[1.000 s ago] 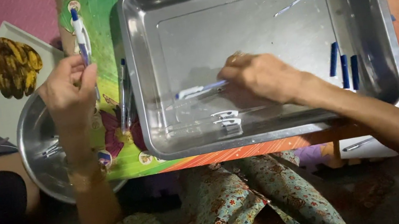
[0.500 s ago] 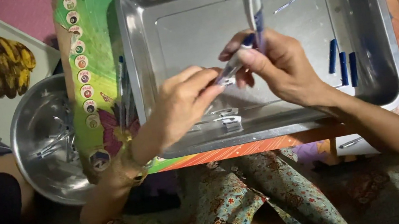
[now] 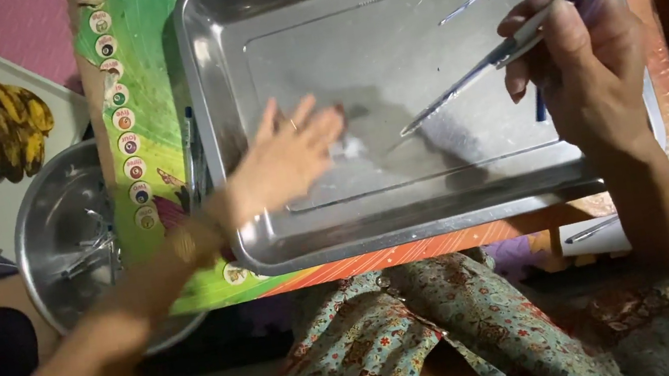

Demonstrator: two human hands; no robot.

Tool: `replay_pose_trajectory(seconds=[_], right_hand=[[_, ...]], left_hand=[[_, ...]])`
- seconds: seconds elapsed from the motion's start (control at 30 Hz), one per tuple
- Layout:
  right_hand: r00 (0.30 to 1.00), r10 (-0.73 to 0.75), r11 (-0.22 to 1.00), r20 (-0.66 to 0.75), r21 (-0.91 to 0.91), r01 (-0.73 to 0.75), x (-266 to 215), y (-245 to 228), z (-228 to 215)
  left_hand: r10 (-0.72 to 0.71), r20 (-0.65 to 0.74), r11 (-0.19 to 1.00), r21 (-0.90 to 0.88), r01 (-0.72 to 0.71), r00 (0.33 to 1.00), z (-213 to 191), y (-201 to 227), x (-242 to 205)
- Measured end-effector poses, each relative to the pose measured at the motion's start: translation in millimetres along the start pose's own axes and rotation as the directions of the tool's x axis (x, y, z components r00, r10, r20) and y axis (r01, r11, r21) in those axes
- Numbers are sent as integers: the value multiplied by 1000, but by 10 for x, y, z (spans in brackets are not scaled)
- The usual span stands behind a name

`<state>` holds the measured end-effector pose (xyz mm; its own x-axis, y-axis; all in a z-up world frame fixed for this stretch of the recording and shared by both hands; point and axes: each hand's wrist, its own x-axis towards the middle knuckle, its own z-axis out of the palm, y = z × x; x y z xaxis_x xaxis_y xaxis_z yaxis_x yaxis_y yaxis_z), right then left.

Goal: Assembling ballpoint pens by inserting ink refills into barrels and attaching caps.

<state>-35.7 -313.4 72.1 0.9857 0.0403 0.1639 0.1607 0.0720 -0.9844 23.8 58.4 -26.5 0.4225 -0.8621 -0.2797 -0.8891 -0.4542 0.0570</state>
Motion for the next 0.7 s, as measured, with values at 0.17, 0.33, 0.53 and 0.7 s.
replay_pose_trajectory(seconds=[0.17,0.33,0.53,0.7], right_hand=[[999,-2,999,-48,-52,-1,-39,44,-104],[999,-49,996,-18,-73,48,-88,123,-227],[998,-42,992,-36,-117,37,-92,161,-243],[998,-44,984,-34,-174,37,-20,172,-162]], left_hand=[[-406,42,886,-227,404,913,-164,-836,359],[-210,-474,970,11,244,855,52,-1199,578],[-260,-441,960,-26,278,859,62,-1042,617],[-410,-174,899,-240,366,895,103,-937,582]])
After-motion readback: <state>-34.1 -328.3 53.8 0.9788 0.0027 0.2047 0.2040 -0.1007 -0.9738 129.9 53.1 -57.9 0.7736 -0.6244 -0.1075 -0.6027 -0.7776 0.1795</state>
